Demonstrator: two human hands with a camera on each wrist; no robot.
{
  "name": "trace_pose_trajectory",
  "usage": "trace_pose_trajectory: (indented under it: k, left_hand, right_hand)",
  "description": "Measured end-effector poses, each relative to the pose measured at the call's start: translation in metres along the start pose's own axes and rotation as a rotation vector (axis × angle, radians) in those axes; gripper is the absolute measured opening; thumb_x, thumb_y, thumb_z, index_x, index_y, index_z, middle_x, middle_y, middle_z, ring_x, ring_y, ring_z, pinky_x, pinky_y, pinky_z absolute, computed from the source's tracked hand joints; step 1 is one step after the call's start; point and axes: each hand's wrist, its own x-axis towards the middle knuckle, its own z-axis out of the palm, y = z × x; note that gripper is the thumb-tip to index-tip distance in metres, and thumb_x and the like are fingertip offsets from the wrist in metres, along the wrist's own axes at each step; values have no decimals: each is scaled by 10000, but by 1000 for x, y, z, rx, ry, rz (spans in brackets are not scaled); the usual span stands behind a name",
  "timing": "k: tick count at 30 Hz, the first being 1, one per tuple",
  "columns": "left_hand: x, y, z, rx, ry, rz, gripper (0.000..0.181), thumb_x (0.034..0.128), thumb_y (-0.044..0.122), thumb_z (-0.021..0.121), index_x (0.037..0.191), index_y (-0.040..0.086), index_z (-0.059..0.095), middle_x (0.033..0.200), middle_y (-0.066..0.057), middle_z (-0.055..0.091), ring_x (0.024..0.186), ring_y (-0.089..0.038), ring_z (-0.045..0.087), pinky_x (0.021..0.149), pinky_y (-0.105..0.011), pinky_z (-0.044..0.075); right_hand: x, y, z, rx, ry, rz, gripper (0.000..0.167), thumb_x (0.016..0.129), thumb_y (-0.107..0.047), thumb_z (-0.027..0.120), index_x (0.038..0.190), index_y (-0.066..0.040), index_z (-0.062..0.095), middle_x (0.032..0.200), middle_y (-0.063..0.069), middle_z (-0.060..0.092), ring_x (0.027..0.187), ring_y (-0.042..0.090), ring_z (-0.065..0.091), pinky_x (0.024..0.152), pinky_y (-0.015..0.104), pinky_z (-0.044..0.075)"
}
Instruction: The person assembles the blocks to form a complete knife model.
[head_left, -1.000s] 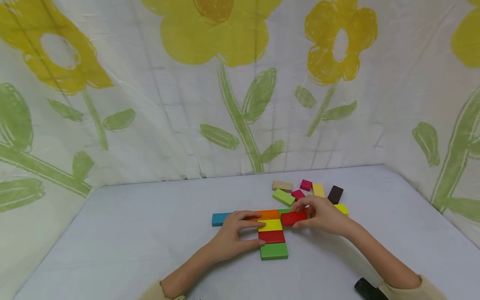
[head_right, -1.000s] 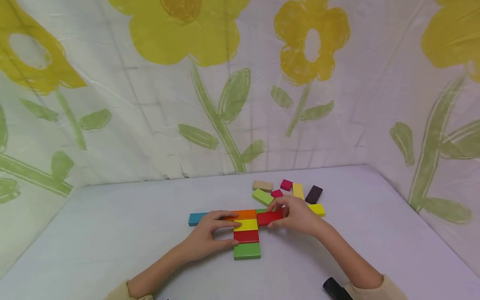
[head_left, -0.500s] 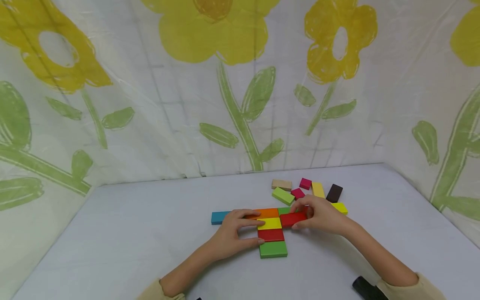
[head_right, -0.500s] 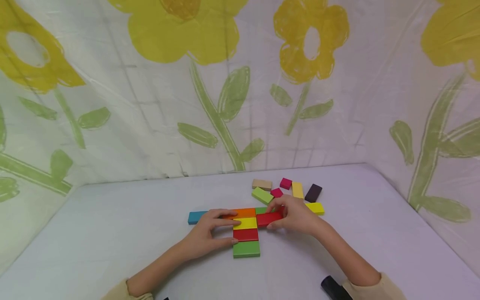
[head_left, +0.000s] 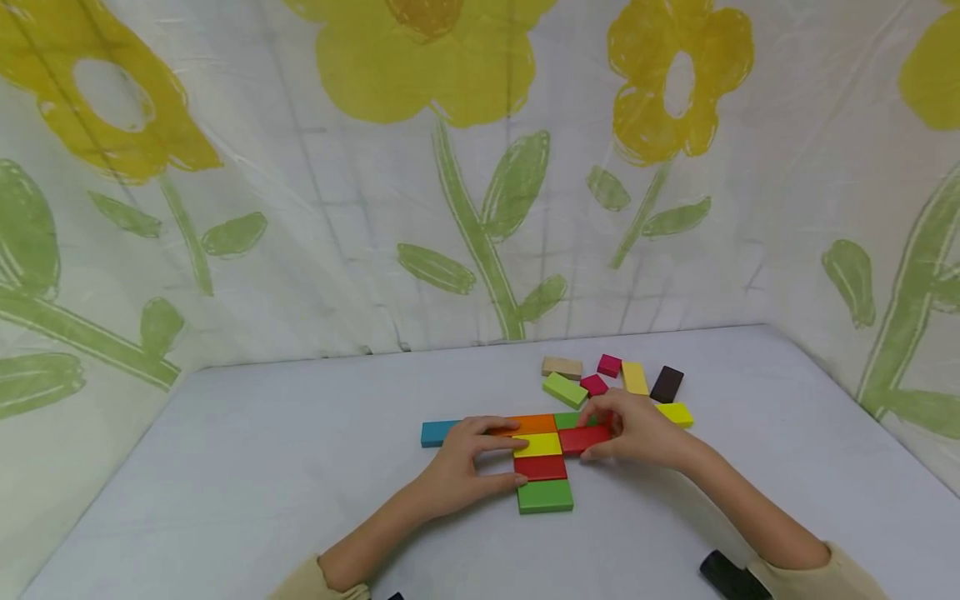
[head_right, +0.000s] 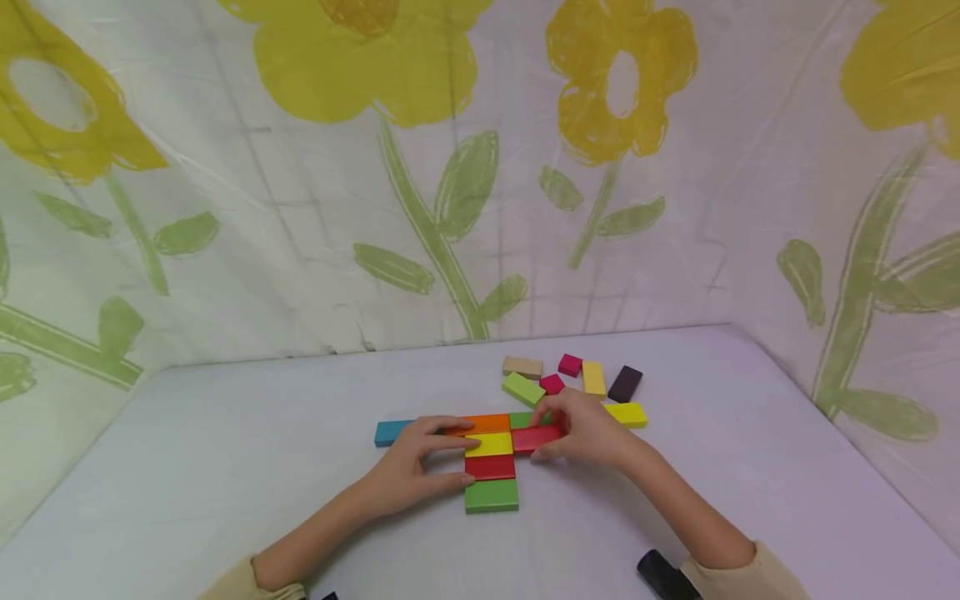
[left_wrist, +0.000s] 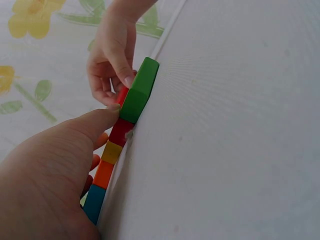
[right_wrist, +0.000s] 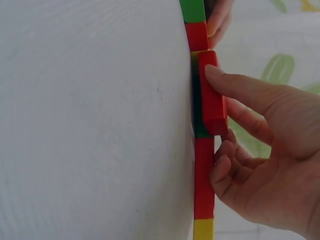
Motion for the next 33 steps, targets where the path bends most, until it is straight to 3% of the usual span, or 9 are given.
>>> trace_pose_trajectory:
  k: [15,23,33]
  left_hand:
    - [0,0,0,3,1,12,411,936,330,814,1315,182,763,1481,-25,604,1387,-298,478,1142,-609,366]
    - [0,2,-1,2,-10,-18,420,924,323,820,1320,193,761,1496,-11,595,1408,-272,463,1160,-603,354]
    - [-1,0,0,3,3,9,410,943,340,805,1319,184,760,1483,-20,603,1387,-292,477,1144,-607,364]
  right_hand:
    - [0,-1,2,4,-10,-3,326,817,-186,917,1064,-104,721,916,-35,594,795,138,507,623,203,447]
    - [0,-3,2,5,-13,-6,325,819,-183,916,1055,-102,708,896,-32,600,837,154,524,652,213,476]
    - [-2,-2,-2,1,-18,18,334,817,-170,917,1072,-102,714,907,-24,607,798,150,534,641,220,489]
